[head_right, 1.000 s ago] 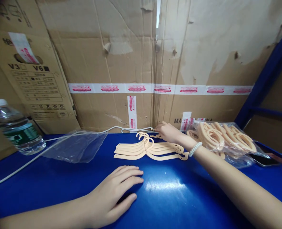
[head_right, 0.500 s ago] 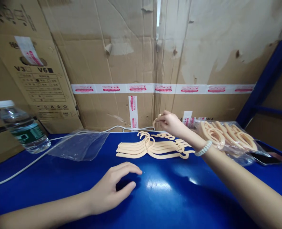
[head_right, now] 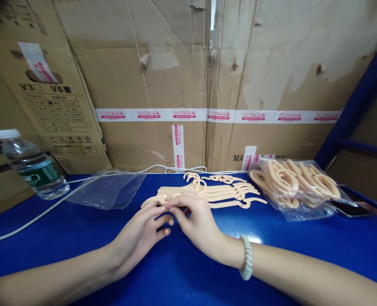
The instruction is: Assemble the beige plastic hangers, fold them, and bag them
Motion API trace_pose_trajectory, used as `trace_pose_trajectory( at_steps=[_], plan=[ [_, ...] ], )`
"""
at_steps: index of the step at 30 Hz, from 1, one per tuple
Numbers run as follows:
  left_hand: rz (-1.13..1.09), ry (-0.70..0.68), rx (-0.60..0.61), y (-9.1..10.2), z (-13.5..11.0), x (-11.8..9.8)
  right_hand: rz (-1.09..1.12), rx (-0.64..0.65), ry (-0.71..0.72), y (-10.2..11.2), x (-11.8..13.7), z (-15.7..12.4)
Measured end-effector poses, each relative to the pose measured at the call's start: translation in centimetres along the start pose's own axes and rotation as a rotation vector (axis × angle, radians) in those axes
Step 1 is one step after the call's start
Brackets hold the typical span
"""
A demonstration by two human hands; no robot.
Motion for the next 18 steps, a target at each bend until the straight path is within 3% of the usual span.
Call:
trace_pose_trajectory(
  at_steps=[4, 8, 11, 14, 18],
  plan=[
    [-0.046, 0.073, -0.012, 0.2, 0.1, 0.8, -0.043, 0.103, -0.081, -0.7, -0.3, -0.4],
    [0.061, 0.063, -0.091, 1.2, 0.3, 0.8, -0.218, 0.247, -0.07, -0.5, 0.5, -1.4],
    [0.143, 0.06, -0.1, 1.6, 0.4, 0.3, -0.429, 0.246, -0.021, 2.6, 0.2, -1.8],
    [0.208, 0.017, -0.05, 1.4, 0.7, -0.5, -0.661, 0.242, -0.065, 6.4, -1.8, -2.2],
    [0.249, -0.013, -0.015, 1.6, 0.6, -0.6, -0.725, 0.301, -0.127, 8.4, -4.6, -2.6]
  ],
)
Point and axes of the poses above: each hand's wrist, its own z-axis towards the middle knuckle, its own y-axis out of the back of the hand, x = y × z, the point moved 10 cm from there along z, towards the middle knuckle, and after that the axes turned 15 degrees about z, right-handed, at the moved point
